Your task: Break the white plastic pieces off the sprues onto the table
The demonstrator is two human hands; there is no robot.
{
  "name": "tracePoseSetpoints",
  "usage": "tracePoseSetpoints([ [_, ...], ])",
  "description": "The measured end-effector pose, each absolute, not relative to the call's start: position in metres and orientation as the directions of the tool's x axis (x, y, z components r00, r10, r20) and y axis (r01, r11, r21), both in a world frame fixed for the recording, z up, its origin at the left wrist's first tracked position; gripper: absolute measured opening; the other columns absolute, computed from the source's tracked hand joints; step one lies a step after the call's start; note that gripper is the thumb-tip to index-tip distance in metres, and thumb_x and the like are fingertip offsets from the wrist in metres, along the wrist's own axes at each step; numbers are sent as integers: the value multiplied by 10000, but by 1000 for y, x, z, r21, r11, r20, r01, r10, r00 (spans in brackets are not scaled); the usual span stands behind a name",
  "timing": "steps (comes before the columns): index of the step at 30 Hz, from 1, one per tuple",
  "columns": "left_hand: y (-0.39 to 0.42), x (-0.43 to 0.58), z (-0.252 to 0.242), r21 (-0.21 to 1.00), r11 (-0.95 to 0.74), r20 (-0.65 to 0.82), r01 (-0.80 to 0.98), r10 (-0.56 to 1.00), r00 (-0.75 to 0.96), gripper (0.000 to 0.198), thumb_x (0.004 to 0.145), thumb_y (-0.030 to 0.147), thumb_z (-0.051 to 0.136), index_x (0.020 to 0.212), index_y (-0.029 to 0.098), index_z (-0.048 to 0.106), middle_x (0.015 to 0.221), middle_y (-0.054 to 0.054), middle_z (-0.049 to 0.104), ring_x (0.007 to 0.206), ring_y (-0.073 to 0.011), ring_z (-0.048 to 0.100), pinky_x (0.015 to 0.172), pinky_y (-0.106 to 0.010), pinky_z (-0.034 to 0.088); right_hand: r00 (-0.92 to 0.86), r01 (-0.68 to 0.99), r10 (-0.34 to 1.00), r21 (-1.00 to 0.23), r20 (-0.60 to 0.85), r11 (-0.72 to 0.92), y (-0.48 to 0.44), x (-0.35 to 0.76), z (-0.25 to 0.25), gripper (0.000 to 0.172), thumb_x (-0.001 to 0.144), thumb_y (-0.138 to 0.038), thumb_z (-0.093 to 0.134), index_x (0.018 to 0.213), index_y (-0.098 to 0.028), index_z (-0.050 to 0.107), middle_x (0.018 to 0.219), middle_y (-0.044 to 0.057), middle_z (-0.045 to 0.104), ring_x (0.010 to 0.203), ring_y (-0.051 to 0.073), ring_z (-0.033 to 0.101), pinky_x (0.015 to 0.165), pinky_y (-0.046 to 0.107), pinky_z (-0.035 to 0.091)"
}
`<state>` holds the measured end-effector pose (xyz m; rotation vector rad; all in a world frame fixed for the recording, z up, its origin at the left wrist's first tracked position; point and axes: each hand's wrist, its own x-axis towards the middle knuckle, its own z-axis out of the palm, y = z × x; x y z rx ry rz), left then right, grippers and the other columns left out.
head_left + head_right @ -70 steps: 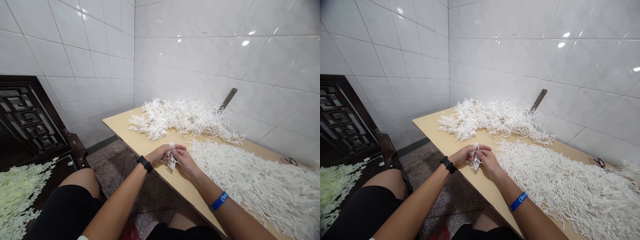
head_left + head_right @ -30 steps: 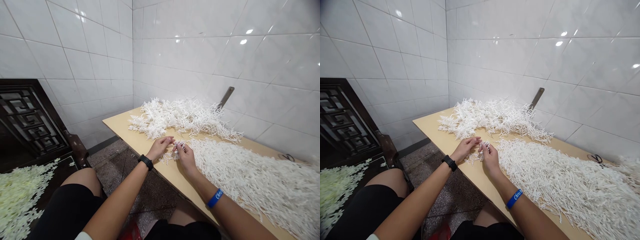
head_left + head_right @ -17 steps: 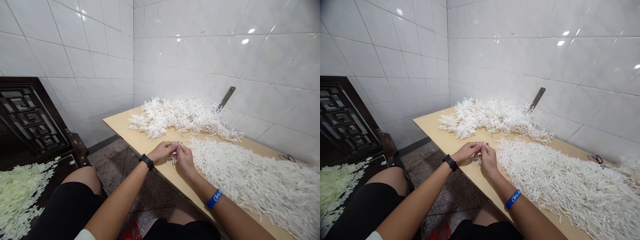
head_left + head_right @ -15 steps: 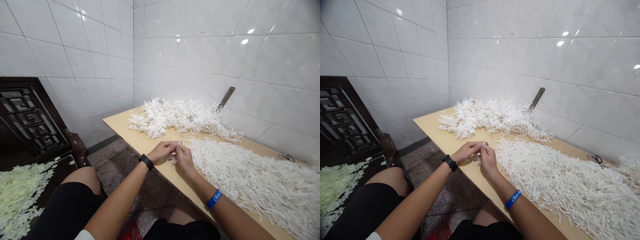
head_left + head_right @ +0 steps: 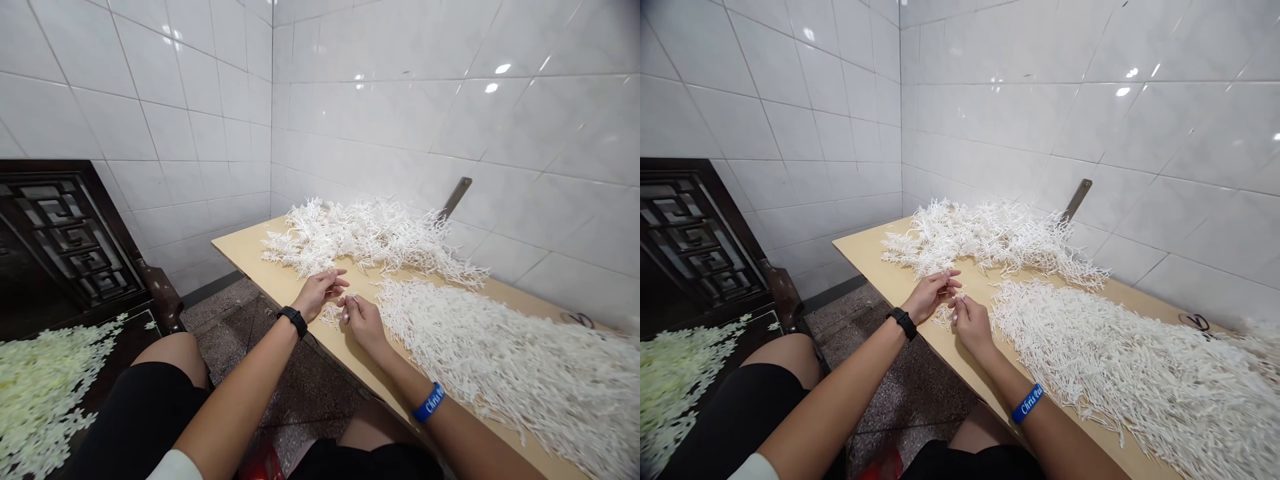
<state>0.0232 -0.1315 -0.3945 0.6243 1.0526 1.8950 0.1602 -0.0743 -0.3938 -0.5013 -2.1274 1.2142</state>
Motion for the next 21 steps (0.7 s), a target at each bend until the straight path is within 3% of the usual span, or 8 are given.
tracePoseSetpoints([
  [3, -132, 26, -397, 862, -281, 38, -421, 866, -499, 421, 773, 353, 728, 1116, 129, 633, 841, -85, 715, 689, -113, 646, 755, -271, 504, -666, 1, 675, -904, 318, 427, -67, 158, -395, 366, 883, -506, 444, 711, -204, 559, 578, 8, 541, 537, 161, 515, 542, 291, 410],
  [8, -130, 30, -400, 904, -288, 111, -316, 872, -476, 357, 831, 393, 649, 1077, 135, 664, 1069, -156, 700, 890, -176, 669, 882, -339, 475, -647, -20, 712, -940, 272, 341, -64, 159, -393, 303, 869, -442, 465, 728, -194, 570, 587, -1, 522, 545, 150, 489, 519, 281, 398],
  [14, -132, 32, -395, 928, -288, 173, -235, 894, -413, 405, 855, 457, 586, 1101, 150, 680, 1157, -161, 675, 1105, -238, 602, 930, -350, 446, -649, -7, 718, -946, 252, 325, -62, 158, -390, 330, 841, -479, 507, 723, -184, 595, 500, -40, 436, 475, 132, 408, 478, 271, 338],
  [18, -132, 34, -393, 942, -292, 201, -166, 886, -418, 449, 859, 517, 553, 1045, 141, 713, 1164, -153, 670, 1106, -230, 589, 967, -348, 420, -682, -38, 680, -941, 269, 335, -60, 157, -393, 382, 840, -551, 509, 736, -191, 578, 531, -29, 462, 486, 135, 419, 490, 277, 345],
  [21, -132, 37, -392, 957, -244, 169, -157, 907, -385, 442, 801, 493, 644, 1063, 143, 714, 1099, -144, 687, 988, -210, 614, 869, -325, 459, -701, -36, 650, -925, 293, 378, -61, 157, -397, 428, 857, -567, 474, 620, -211, 486, 544, -6, 481, 507, 141, 436, 504, 281, 345],
])
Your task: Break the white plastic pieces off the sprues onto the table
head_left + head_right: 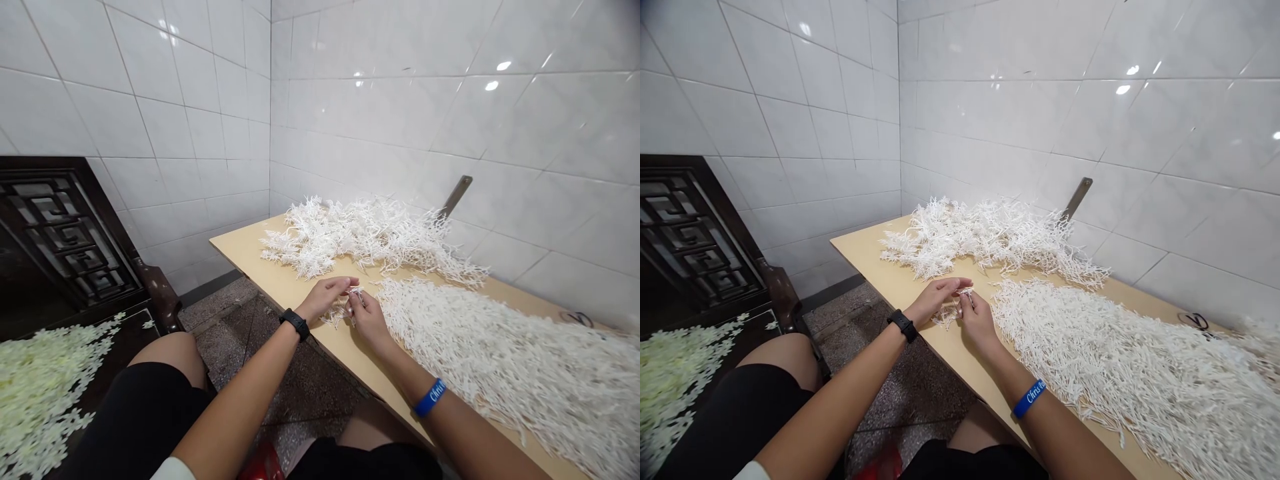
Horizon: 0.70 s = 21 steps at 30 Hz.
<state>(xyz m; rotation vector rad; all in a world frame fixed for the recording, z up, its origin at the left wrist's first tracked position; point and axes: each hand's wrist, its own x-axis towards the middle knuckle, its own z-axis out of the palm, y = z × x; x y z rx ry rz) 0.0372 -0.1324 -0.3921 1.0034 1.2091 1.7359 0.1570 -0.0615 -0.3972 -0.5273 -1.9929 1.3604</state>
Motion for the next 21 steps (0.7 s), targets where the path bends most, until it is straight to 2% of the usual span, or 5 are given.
tracePoseSetpoints([
  [5, -132, 39, -395, 951, -236, 152, -197, 918, -367, 412, 708, 425, 749, 947, 91, 739, 748, -77, 673, 643, -121, 552, 639, -265, 438, -734, 16, 587, -855, 342, 518, -62, 157, -398, 406, 887, -498, 438, 622, -200, 514, 542, 5, 503, 523, 153, 437, 532, 287, 328],
  [9, -133, 36, -397, 922, -296, 167, -252, 887, -429, 340, 708, 422, 739, 760, 87, 712, 586, -25, 593, 537, -101, 503, 584, -264, 415, -753, 39, 529, -776, 391, 629, -62, 158, -391, 342, 895, -426, 437, 694, -194, 589, 549, 6, 538, 518, 161, 463, 551, 285, 326],
  [12, -133, 31, -398, 903, -325, 151, -280, 852, -502, 306, 700, 407, 742, 710, 109, 676, 608, -20, 589, 565, -109, 520, 610, -270, 430, -740, 35, 484, -692, 467, 721, -70, 161, -387, 335, 904, -395, 425, 674, -204, 578, 527, 7, 532, 491, 161, 465, 538, 283, 319],
  [16, -131, 24, -400, 841, -435, 120, -322, 730, -673, 294, 686, 400, 749, 658, 136, 621, 773, -37, 629, 747, -119, 563, 751, -274, 451, -729, -156, 268, -535, 629, 830, -87, 167, -389, 330, 931, -335, 399, 693, -202, 585, 588, 31, 572, 541, 164, 500, 573, 291, 360],
  [21, -128, 28, -403, 910, -344, 163, -230, 809, -565, 285, 667, 355, 780, 824, 136, 687, 855, -61, 665, 778, -139, 587, 732, -281, 462, -611, -206, 515, -749, 601, 629, -80, 165, -384, 300, 953, -367, 413, 877, -190, 643, 785, 50, 620, 737, 183, 572, 656, 295, 432],
])
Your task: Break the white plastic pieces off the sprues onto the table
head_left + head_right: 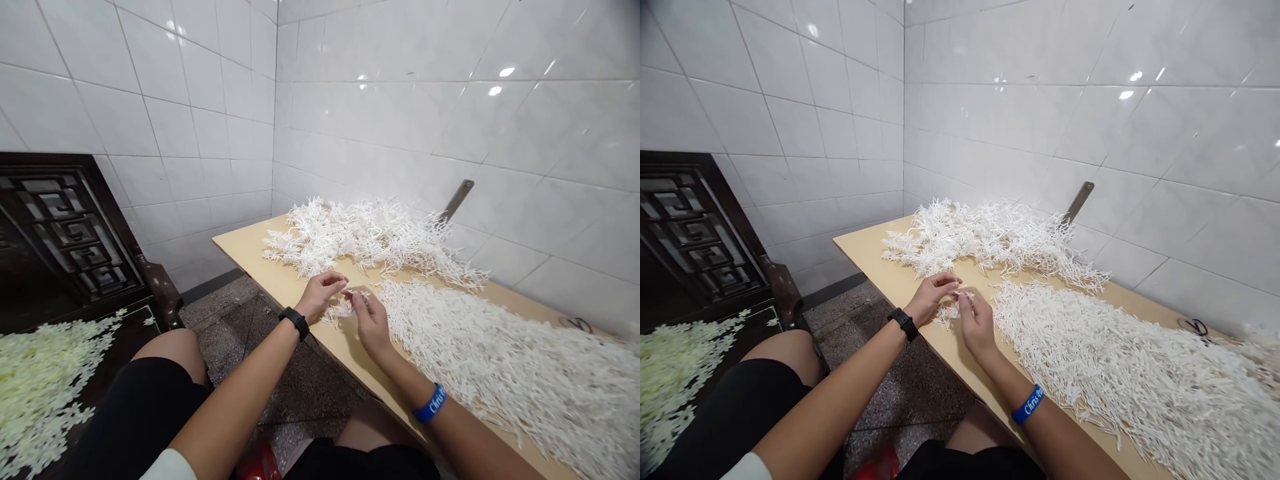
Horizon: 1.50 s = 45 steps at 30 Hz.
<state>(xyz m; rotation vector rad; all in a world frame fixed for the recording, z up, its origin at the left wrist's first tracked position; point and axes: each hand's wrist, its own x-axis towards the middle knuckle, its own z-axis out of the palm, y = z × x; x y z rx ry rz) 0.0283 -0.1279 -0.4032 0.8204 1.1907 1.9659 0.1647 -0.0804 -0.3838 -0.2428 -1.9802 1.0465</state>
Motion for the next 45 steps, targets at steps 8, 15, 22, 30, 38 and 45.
tracePoseSetpoints([
  [8, -125, 30, -405, 966, -256, 236, 41, 804, -545, 363, 798, 464, 637, 901, 131, 738, 947, -110, 705, 875, -193, 613, 817, -319, 453, -506, -203, 794, -941, 337, 270, -54, 161, -383, 439, 853, -548, 543, 986, -161, 699, 606, -17, 484, 609, 148, 472, 598, 293, 386],
  [15, -130, 34, -399, 958, -260, 182, -121, 878, -443, 539, 818, 599, 565, 1089, 152, 695, 1194, -156, 642, 1070, -227, 580, 908, -343, 427, -555, -425, 809, -902, 194, -75, -52, 156, -393, 335, 740, -495, 713, 805, -171, 659, 625, -10, 542, 578, 110, 460, 572, 256, 391],
  [22, -130, 31, -402, 973, -183, 104, -137, 887, -451, 541, 794, 580, 604, 1150, 177, 668, 1117, -131, 646, 936, -192, 600, 715, -274, 444, -630, -470, 771, -837, 96, -280, -52, 157, -391, 253, 705, -414, 749, 716, -191, 629, 727, 1, 574, 573, 107, 493, 551, 255, 435],
  [30, -130, 36, -398, 951, -297, 257, -90, 916, -307, 408, 758, 473, 687, 937, 107, 681, 833, -78, 674, 755, -166, 605, 742, -310, 473, -687, -379, 716, -901, 120, -212, -52, 156, -393, 268, 742, -431, 729, 823, -190, 645, 685, 5, 589, 602, 126, 526, 547, 257, 455],
  [38, -129, 36, -399, 964, -262, 244, 37, 828, -504, 395, 667, 412, 757, 907, 121, 641, 811, -25, 629, 720, -127, 555, 695, -254, 438, -663, -287, 718, -958, 211, 16, -51, 152, -402, 338, 714, -424, 756, 905, -183, 615, 703, -14, 579, 583, 112, 503, 519, 251, 450],
  [45, -134, 38, -392, 954, -289, 237, -83, 892, -385, 374, 696, 386, 757, 935, 122, 646, 834, -58, 655, 765, -157, 601, 753, -295, 458, -629, -299, 744, -953, 227, 37, -55, 153, -398, 358, 741, -470, 706, 916, -171, 614, 621, -23, 544, 543, 119, 486, 470, 253, 435],
])
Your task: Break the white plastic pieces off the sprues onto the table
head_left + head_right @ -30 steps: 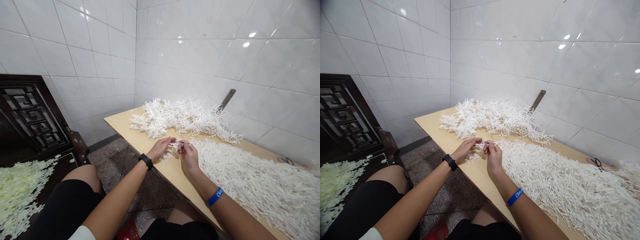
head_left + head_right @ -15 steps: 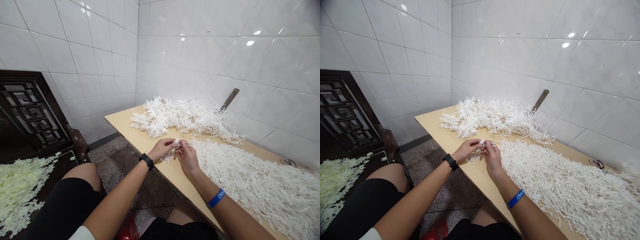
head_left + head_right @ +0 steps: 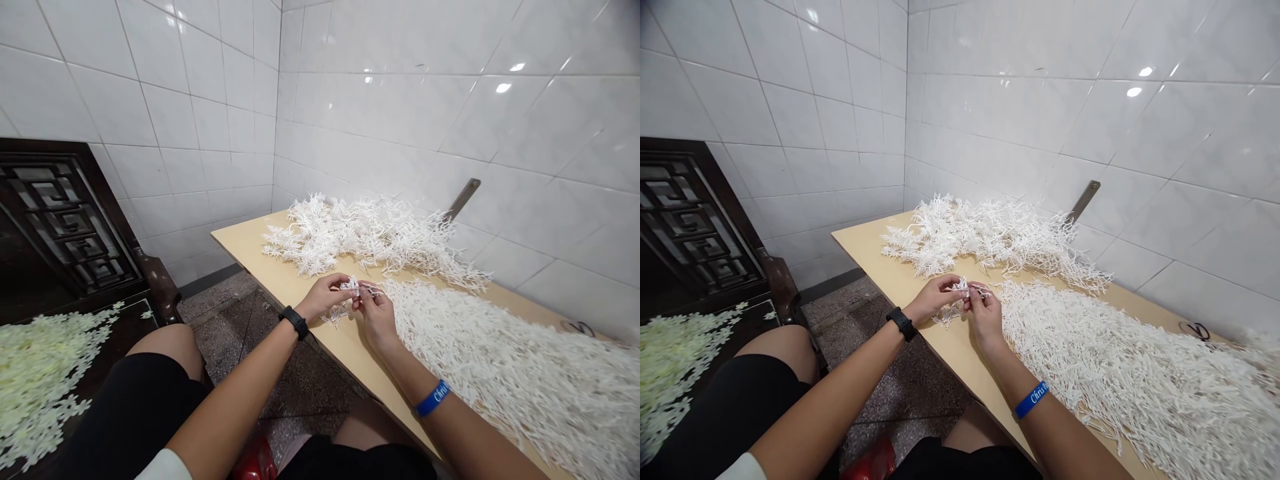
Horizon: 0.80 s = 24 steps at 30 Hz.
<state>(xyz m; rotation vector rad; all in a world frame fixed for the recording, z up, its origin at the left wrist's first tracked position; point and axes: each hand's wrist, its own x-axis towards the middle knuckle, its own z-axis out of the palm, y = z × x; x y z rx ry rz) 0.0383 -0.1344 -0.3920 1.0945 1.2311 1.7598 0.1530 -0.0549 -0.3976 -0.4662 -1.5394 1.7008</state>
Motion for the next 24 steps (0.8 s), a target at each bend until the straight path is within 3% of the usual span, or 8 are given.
tracePoseSetpoints([
  [4, -137, 37, -391, 952, -258, 179, -163, 905, -386, 435, 677, 373, 778, 1007, 115, 658, 974, -90, 656, 848, -165, 598, 776, -289, 442, -554, -292, 786, -948, 274, 125, -60, 154, -393, 346, 746, -465, 700, 921, -180, 614, 600, -34, 532, 541, 113, 479, 501, 250, 417],
  [10, -137, 36, -394, 950, -257, 176, -178, 910, -376, 368, 666, 373, 787, 897, 116, 659, 823, -25, 618, 747, -112, 539, 708, -247, 397, -492, -248, 814, -946, 309, 209, -65, 157, -387, 285, 797, -457, 657, 745, -200, 545, 611, -30, 527, 552, 110, 465, 539, 256, 399],
  [17, -138, 36, -390, 936, -272, 181, -223, 917, -356, 335, 691, 414, 755, 845, 129, 668, 791, -26, 618, 763, -133, 557, 744, -270, 415, -555, -142, 753, -932, 353, 333, -60, 159, -391, 361, 830, -502, 606, 651, -201, 519, 583, -24, 502, 558, 122, 456, 535, 267, 371],
  [20, -138, 36, -390, 932, -280, 180, -231, 909, -375, 312, 676, 390, 770, 807, 131, 658, 788, -21, 610, 753, -121, 546, 730, -250, 420, -552, -138, 769, -945, 323, 298, -59, 158, -392, 389, 819, -512, 613, 612, -203, 499, 555, -30, 477, 535, 115, 436, 512, 260, 363],
  [24, -133, 33, -396, 938, -291, 175, -190, 867, -466, 324, 662, 398, 775, 782, 130, 639, 757, -12, 579, 697, -98, 503, 659, -224, 414, -569, -207, 794, -972, 215, 114, -57, 155, -394, 389, 744, -549, 673, 659, -202, 520, 577, -31, 505, 520, 109, 459, 478, 247, 396],
])
